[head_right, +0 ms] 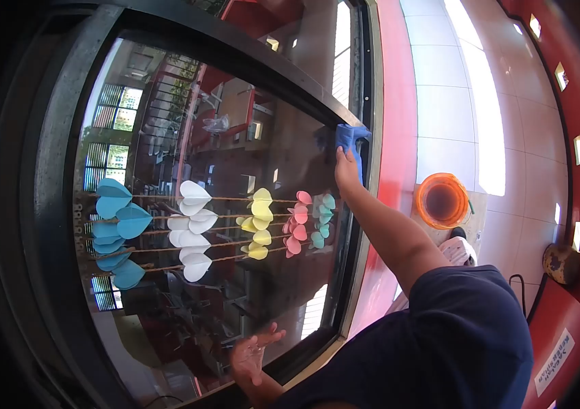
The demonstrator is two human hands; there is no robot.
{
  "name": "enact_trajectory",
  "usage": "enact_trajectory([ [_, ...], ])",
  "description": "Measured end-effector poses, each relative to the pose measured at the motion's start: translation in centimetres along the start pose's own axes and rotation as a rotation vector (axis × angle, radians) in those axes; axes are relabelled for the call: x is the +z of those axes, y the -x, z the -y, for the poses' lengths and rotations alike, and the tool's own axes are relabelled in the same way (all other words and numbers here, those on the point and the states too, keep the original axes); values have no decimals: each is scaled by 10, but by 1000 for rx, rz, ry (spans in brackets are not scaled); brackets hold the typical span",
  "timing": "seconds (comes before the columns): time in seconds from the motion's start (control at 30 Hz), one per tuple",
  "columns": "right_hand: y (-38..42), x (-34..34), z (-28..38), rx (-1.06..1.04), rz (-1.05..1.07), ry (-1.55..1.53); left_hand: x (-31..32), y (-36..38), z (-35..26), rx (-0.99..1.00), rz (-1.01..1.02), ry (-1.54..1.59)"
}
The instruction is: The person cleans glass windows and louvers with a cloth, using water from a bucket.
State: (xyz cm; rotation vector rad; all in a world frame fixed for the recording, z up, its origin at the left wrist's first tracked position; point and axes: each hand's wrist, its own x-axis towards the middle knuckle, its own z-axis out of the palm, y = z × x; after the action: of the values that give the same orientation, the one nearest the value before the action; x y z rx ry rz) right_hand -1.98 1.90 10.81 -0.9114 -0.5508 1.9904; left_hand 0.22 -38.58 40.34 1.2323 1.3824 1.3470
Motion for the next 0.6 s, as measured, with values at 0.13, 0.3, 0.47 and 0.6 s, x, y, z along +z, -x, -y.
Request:
enact_trajectory([
  [0.13, 69, 91, 81, -436, 202, 223, -11, -2, 2, -67, 73, 85],
  [0.3, 228, 208, 230, -1352, 679, 733, -9, -7, 2, -126, 122, 93],
  [0.47, 173, 215, 247, -1506, 596, 793, -9, -12, 1, -91, 163, 131],
  [0.6, 117, 233, 280, -1087, 396, 715, -10, -10, 0, -98, 165, 142],
])
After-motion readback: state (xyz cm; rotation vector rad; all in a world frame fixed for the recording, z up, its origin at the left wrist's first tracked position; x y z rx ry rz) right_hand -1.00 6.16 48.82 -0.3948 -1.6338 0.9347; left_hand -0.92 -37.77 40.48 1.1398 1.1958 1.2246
